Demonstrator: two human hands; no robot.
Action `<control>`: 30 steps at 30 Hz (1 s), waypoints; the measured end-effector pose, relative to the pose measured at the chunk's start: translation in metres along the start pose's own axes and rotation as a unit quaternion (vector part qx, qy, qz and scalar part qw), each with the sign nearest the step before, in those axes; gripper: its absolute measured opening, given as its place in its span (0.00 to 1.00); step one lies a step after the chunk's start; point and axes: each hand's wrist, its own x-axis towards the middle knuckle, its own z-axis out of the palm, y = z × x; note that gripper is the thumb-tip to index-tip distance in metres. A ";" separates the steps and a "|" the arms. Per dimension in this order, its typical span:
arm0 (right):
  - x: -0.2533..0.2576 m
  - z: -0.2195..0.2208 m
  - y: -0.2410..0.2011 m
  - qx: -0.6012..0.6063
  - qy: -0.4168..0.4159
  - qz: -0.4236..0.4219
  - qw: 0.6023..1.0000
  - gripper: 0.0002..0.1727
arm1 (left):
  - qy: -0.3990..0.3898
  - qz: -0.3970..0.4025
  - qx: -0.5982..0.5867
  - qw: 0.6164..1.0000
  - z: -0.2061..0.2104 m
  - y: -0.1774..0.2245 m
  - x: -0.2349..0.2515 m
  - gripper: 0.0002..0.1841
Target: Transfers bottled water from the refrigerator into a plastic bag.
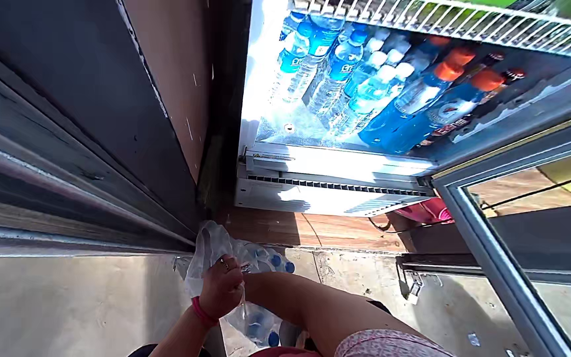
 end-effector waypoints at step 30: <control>-0.098 -0.310 -0.003 0.077 0.712 -0.161 0.680 0.26 | 0.025 0.003 0.027 0.999 0.010 -0.006 0.006 0.09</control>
